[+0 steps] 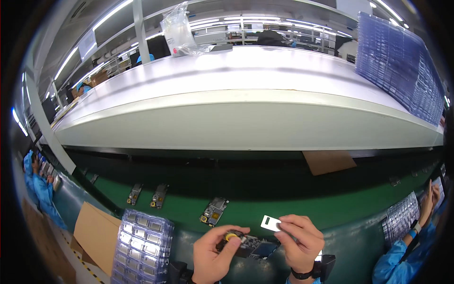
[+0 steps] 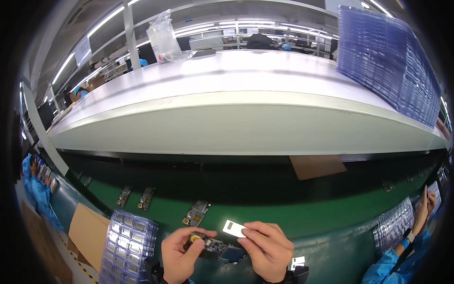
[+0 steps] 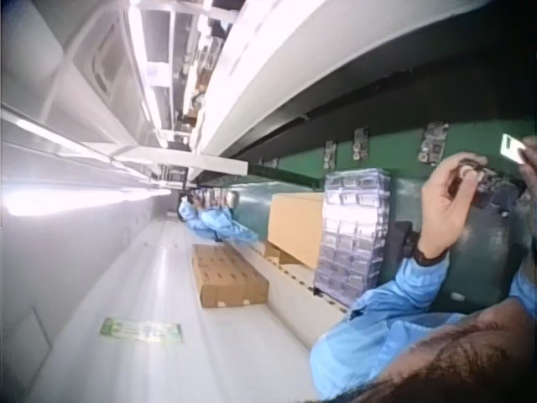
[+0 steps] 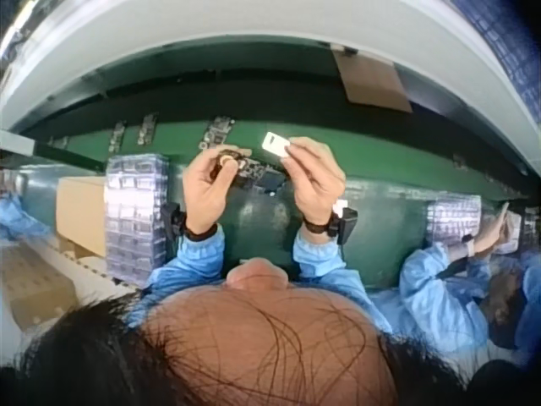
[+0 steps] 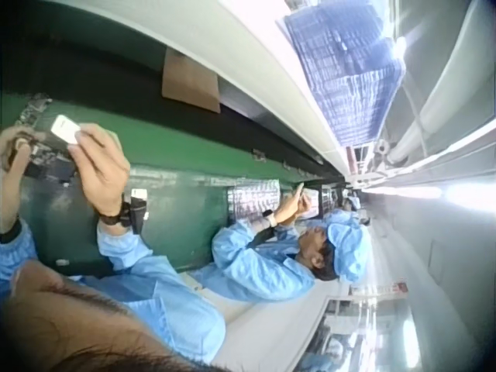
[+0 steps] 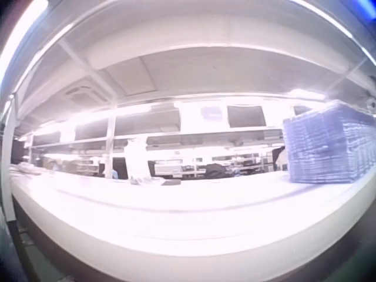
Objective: The worker is assembling and inspecting electronic circuit boards on a factory production line.
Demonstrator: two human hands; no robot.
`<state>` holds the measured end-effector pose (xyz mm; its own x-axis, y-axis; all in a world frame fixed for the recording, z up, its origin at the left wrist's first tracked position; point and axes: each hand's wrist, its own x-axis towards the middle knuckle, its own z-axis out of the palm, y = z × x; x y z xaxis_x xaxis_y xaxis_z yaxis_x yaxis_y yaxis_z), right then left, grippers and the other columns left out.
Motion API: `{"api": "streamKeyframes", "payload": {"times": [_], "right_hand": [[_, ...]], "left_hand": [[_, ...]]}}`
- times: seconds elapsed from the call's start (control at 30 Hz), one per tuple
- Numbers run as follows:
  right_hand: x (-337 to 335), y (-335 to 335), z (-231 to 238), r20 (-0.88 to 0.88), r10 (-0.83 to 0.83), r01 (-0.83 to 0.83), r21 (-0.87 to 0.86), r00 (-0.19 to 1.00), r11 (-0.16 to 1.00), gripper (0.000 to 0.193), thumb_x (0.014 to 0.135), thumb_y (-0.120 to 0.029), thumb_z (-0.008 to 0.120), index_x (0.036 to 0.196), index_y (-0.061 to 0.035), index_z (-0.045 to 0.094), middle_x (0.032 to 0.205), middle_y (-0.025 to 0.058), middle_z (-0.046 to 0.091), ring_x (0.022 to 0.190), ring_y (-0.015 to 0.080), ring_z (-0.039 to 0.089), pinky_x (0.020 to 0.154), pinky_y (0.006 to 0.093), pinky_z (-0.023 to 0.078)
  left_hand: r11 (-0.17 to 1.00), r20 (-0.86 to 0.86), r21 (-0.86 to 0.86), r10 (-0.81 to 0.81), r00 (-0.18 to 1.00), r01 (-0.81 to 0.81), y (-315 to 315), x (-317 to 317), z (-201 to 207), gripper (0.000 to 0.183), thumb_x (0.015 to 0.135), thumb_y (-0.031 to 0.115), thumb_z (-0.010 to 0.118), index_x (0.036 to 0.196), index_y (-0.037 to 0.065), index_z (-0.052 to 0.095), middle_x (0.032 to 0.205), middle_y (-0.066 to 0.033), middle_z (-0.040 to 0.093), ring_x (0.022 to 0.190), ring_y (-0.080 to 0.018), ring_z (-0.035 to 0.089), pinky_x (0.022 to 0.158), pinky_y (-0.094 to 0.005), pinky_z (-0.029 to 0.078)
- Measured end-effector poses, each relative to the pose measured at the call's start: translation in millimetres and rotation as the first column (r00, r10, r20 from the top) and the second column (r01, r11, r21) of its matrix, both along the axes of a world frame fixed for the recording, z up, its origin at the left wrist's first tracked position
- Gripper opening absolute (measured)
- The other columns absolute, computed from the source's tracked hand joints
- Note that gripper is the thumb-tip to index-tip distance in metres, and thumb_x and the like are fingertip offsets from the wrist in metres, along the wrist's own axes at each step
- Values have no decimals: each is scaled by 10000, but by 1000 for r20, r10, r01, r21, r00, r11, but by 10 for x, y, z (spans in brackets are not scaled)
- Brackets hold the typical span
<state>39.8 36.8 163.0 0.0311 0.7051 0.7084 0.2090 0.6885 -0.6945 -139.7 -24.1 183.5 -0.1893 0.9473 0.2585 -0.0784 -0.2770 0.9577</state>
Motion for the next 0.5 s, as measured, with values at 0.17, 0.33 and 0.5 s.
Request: {"api": "streamKeyframes", "payload": {"times": [0.17, 0.33, 0.5], "right_hand": [[-4, -105, 76, 251, 28, -87, 230, 968, 969, 267, 640, -110, 903, 888, -88, 806, 970, 77, 751, 857, 237, 616, 741, 340, 521], [-73, -143, 143, 361, -21, -86, 276, 932, 957, 282, 644, -159, 906, 911, -136, 819, 971, 23, 759, 884, 216, 582, 798, 346, 487], [-72, -160, 303, 321, 17, -120, 303, 947, 946, 220, 685, -58, 847, 896, -37, 787, 956, 109, 742, 901, 278, 639, 906, 426, 522]], "left_hand": [[996, 400, -40, -62, 914, 85, 2, -159, -125, 301, 1068, 104, 480, 1320, -58, 505, 1192, -327, 652, 1035, -317, 716, 899, -408, 592], [991, 612, 38, -122, 782, 125, -21, -93, -57, 369, 1057, 71, 530, 1414, -10, 485, 1229, -164, 680, 1053, -190, 681, 919, -292, 545], [988, 588, 0, -123, 800, 151, -74, -96, -1, 372, 1067, 52, 483, 1434, 5, 449, 1309, -202, 631, 1155, -245, 661, 977, -332, 546]]}}
